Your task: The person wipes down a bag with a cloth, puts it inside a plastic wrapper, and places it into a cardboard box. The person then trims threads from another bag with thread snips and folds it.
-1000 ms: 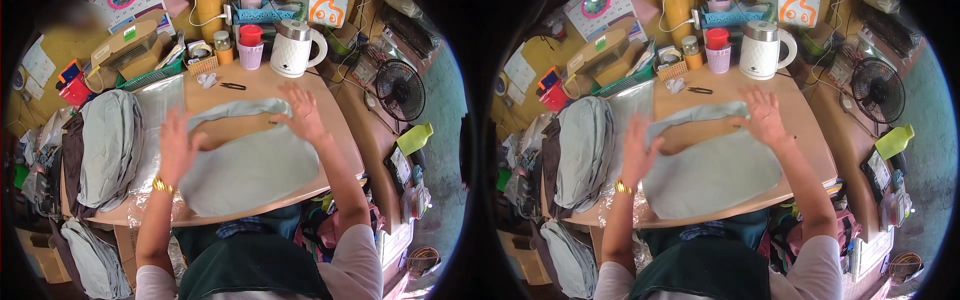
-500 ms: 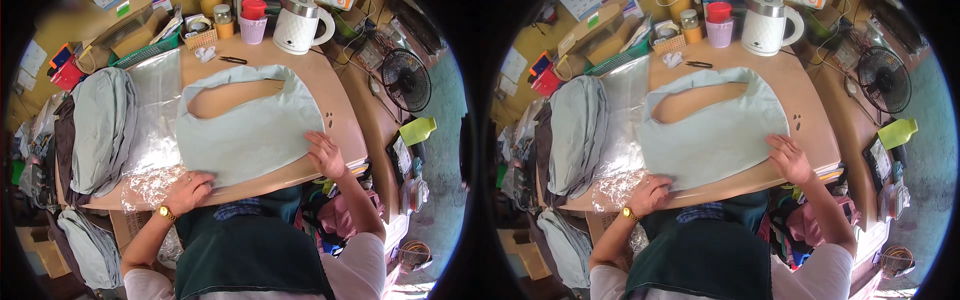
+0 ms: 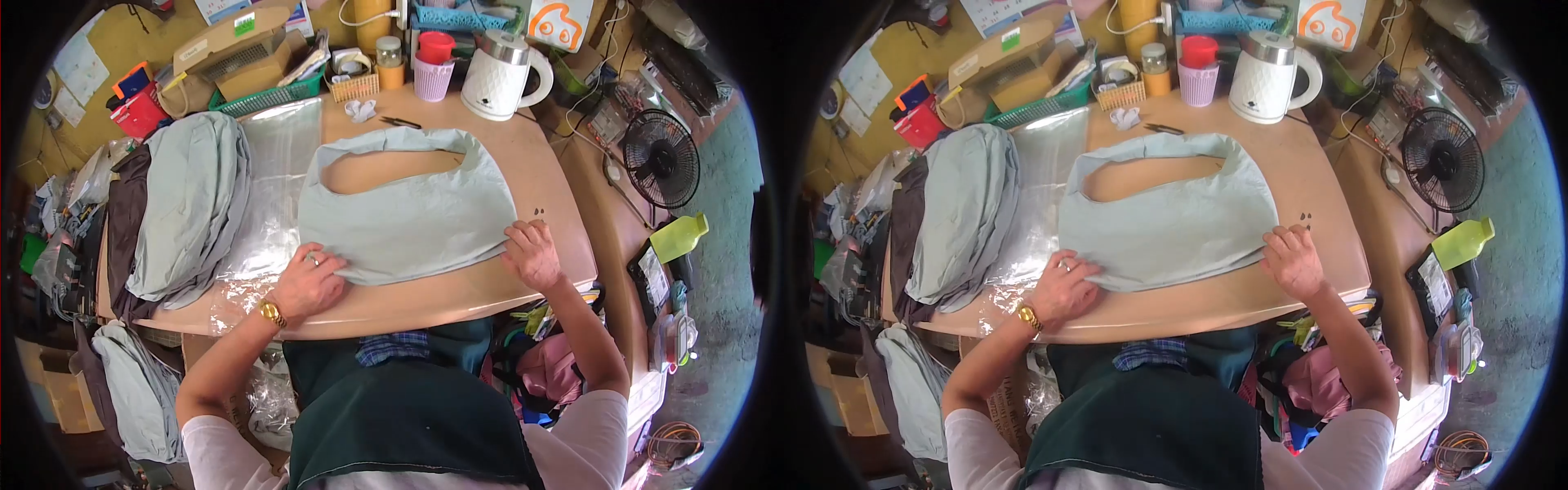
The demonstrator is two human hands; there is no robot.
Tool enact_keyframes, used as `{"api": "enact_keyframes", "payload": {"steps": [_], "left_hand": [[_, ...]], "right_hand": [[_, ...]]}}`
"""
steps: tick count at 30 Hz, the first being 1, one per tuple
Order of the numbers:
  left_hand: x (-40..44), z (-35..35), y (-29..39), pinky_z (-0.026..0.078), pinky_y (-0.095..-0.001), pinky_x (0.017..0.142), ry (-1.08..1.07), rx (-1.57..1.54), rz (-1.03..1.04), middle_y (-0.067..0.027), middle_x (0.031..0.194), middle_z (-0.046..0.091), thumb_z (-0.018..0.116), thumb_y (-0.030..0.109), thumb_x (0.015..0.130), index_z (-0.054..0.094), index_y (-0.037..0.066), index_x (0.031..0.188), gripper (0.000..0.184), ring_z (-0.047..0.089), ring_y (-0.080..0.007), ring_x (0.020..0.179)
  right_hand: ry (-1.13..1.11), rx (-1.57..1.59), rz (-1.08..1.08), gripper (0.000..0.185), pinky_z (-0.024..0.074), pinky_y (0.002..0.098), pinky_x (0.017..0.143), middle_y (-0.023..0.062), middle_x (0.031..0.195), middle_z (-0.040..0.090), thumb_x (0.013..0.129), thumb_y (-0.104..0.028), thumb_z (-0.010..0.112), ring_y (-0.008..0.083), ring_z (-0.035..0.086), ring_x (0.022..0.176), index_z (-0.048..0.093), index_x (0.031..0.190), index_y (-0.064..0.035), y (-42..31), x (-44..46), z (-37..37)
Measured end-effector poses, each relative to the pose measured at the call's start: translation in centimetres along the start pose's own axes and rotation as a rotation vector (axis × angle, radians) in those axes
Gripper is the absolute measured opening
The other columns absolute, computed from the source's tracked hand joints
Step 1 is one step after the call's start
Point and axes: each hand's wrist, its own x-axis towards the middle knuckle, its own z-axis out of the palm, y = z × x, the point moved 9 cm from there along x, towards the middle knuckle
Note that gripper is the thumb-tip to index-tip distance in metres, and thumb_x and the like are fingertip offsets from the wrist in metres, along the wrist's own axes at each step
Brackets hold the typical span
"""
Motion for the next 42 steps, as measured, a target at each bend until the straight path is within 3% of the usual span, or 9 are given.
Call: {"api": "enact_keyframes", "payload": {"steps": [8,12,17,22,24,31,34,36,42], "left_hand": [[5.2,-17.0,-4.2,0.049,-0.0374,0.071,0.481,0.188,-0.136,-0.0165,0.095,0.059,0.073,0.017,0.080,0.058,0.005,0.089,0.021,0.058,-0.0345,0.080],[7.0,-24.2,-5.5,0.041,-0.0273,0.054,0.764,0.068,-0.267,-0.0087,0.080,0.055,0.066,0.032,0.089,0.058,0.002,0.083,0.032,0.055,-0.0173,0.068],[6.5,-9.6,-12.5,0.035,-0.0246,0.055,0.077,-0.778,-1.039,0.0019,0.066,0.049,0.054,0.044,0.096,0.060,0.000,0.081,0.047,0.044,-0.0085,0.064],[5.6,6.9,-16.4,0.047,-0.0360,0.063,-0.082,-0.755,-0.779,-0.0049,0.070,0.062,0.056,0.035,0.094,0.064,-0.001,0.081,0.040,0.056,-0.0192,0.060],[5.1,8.6,-17.0,0.049,-0.0414,0.069,-0.133,-0.420,-1.116,-0.0135,0.084,0.067,0.055,0.033,0.092,0.065,0.001,0.083,0.035,0.065,-0.0295,0.072],[4.3,6.6,-14.1,0.050,-0.0438,0.069,0.251,0.001,-1.056,-0.0172,0.084,0.068,0.054,0.042,0.093,0.067,0.003,0.086,0.041,0.064,-0.0377,0.080],[4.2,5.2,-15.2,0.051,-0.0378,0.065,0.155,-0.247,-0.979,-0.0131,0.081,0.070,0.064,0.035,0.089,0.068,0.002,0.088,0.033,0.066,-0.0289,0.073],[4.9,5.0,-15.7,0.049,-0.0301,0.063,0.072,-0.801,-0.742,-0.0053,0.077,0.069,0.076,0.022,0.080,0.069,0.003,0.090,0.023,0.063,-0.0141,0.069],[10.1,-18.6,-11.8,0.045,-0.0189,0.072,0.618,-0.623,-0.482,0.0007,0.088,0.066,0.071,0.004,0.083,0.067,0.001,0.102,0.020,0.057,-0.0049,0.080]], "right_hand": [[0.584,0.071,0.325,0.005,0.0460,0.0347,0.070,0.0109,0.082,0.055,0.082,0.001,0.058,0.0265,0.055,0.076,0.056,0.085,-0.0020,6.7,8.9,-15.8],[0.659,0.212,0.457,0.019,0.0424,0.0279,0.064,0.0077,0.073,0.053,0.095,-0.013,0.052,0.0141,0.048,0.069,0.056,0.087,0.0032,8.1,12.6,-24.0],[0.134,0.486,0.611,0.032,0.0451,0.0326,0.067,0.0097,0.066,0.055,0.095,-0.027,0.059,0.0097,0.046,0.068,0.063,0.092,0.0049,15.8,13.2,-8.7],[-0.506,0.369,0.603,0.043,0.0457,0.0423,0.087,0.0230,0.104,0.064,0.093,-0.039,0.053,0.0313,0.062,0.097,0.066,0.099,0.0016,15.7,6.8,11.4],[-0.321,0.193,0.862,0.043,0.0479,0.0446,0.081,0.0227,0.098,0.066,0.092,-0.043,0.055,0.0393,0.062,0.093,0.066,0.095,-0.0006,16.3,5.2,13.4],[-0.099,0.267,1.110,0.041,0.0476,0.0432,0.083,0.0197,0.099,0.068,0.089,-0.042,0.060,0.0360,0.065,0.091,0.069,0.096,-0.0027,14.8,2.8,11.3],[0.001,0.486,0.774,0.032,0.0494,0.0405,0.077,0.0149,0.094,0.070,0.084,-0.034,0.067,0.0315,0.066,0.085,0.070,0.092,-0.0030,16.8,4.3,10.4],[-0.462,0.703,0.560,0.024,0.0492,0.0339,0.072,0.0082,0.086,0.069,0.080,-0.023,0.072,0.0203,0.064,0.078,0.069,0.092,-0.0032,15.5,5.6,9.5],[0.097,0.644,0.512,0.019,0.0438,0.0229,0.072,-0.0019,0.081,0.060,0.082,-0.003,0.065,0.0058,0.054,0.078,0.063,0.100,-0.0016,15.5,12.9,-14.1]]}}
